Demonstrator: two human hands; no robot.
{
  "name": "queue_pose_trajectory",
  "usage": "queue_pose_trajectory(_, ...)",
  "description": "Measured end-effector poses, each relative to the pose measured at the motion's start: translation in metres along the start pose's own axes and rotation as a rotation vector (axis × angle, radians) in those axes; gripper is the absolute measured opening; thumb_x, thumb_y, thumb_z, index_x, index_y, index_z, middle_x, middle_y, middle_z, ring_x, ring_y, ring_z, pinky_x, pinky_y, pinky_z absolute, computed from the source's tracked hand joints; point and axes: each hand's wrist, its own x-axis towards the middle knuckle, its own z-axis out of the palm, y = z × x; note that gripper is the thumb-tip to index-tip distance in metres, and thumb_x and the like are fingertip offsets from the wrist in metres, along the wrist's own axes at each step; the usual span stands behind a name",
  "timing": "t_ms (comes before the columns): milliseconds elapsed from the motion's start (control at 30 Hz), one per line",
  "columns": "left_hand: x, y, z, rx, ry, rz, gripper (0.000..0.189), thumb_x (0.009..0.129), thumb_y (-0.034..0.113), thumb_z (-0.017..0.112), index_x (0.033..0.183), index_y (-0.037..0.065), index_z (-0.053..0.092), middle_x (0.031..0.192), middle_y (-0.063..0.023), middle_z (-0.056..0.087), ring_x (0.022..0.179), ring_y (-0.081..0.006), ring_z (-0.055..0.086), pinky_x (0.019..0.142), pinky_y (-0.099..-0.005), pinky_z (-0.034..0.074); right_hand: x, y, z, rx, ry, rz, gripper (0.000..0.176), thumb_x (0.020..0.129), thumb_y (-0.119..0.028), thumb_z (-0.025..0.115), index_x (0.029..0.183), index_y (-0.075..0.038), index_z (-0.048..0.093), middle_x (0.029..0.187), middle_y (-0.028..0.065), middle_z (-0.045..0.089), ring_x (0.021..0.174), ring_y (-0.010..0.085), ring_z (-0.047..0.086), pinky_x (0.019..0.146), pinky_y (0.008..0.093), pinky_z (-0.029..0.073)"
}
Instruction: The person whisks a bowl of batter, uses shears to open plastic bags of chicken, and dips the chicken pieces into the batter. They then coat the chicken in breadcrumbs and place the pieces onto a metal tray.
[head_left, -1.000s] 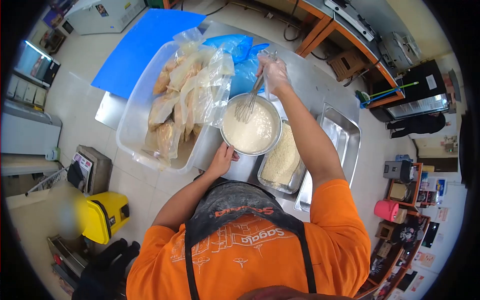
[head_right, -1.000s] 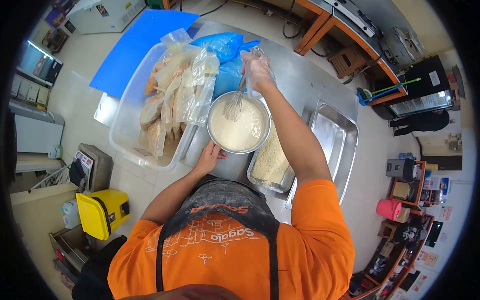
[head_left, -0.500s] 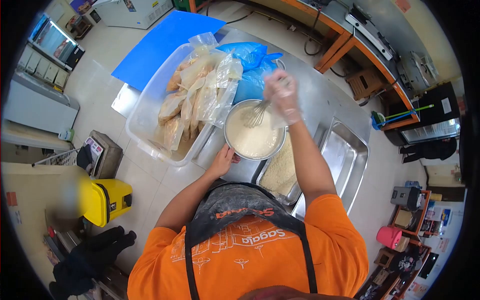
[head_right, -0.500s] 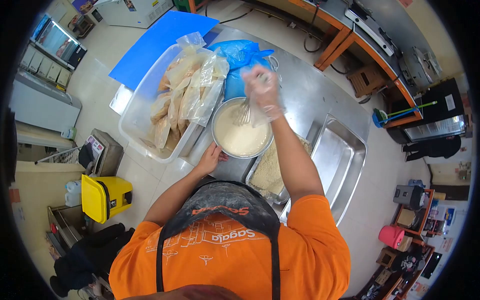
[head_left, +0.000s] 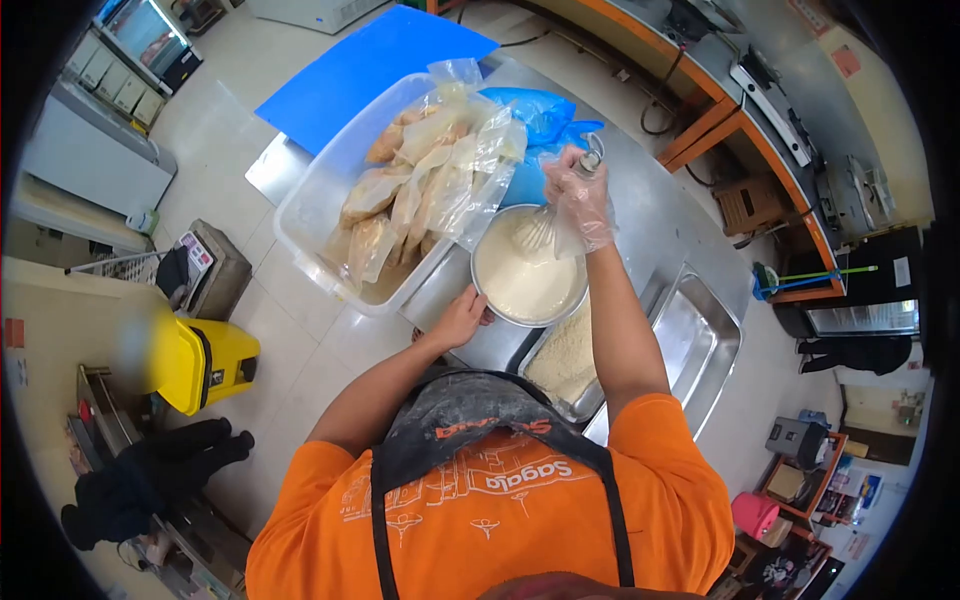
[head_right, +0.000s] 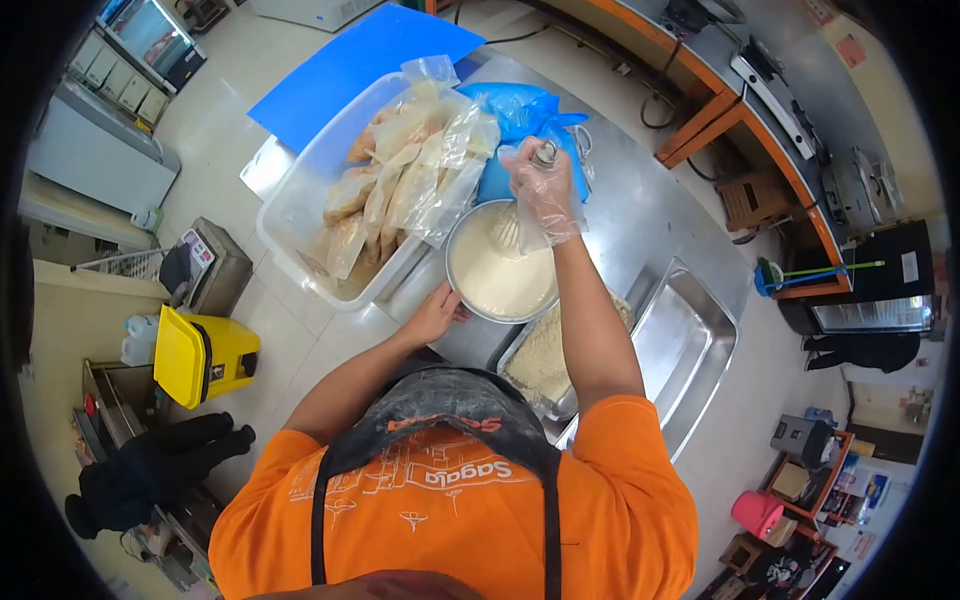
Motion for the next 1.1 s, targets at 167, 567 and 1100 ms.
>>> queue_pose_trajectory(167,0.0,0.014,-0.002,0.03,-0.029,0.01,0.033,0.106,0.024,0.038,0.121,-0.004,0.047,0.088,-0.0166,0.066,0.078,-0.0228,0.068,0.074,-0.0354,0.057,0.009,0.025,-0.006,-0.013,0.094,0.041,0.025,0.081,-0.006,0.07,0.068,-0.012,0.05,0.06,-0.0037,0.047,0.049,0.0082,0.046,0.046,0.0258,0.037)
queue_pose_trajectory(567,-0.008,0.009,-0.003,0.013,-0.044,0.012,0.029,0.107,0.025,0.041,0.118,0.0,0.047,0.089,-0.0133,0.064,0.078,-0.02,0.066,0.073,-0.0337,0.056,0.053,0.031,-0.025,-0.357,0.242,0.187,0.024,0.082,-0.019,0.071,0.097,-0.007,0.057,0.072,0.0013,0.057,0.063,0.0157,0.056,0.058,0.0346,0.046)
queue_pose_trajectory(1100,-0.015,0.02,-0.009,-0.076,0.071,-0.106,0.018,0.102,0.021,0.055,0.102,0.004,0.05,0.085,-0.0081,0.06,0.075,-0.0156,0.062,0.067,-0.0299,0.054,-0.025,-0.009,-0.035,0.125,0.138,0.101,0.026,0.09,-0.018,0.072,0.071,-0.012,0.055,0.066,-0.0045,0.053,0.06,0.0057,0.049,0.054,0.0257,0.04)
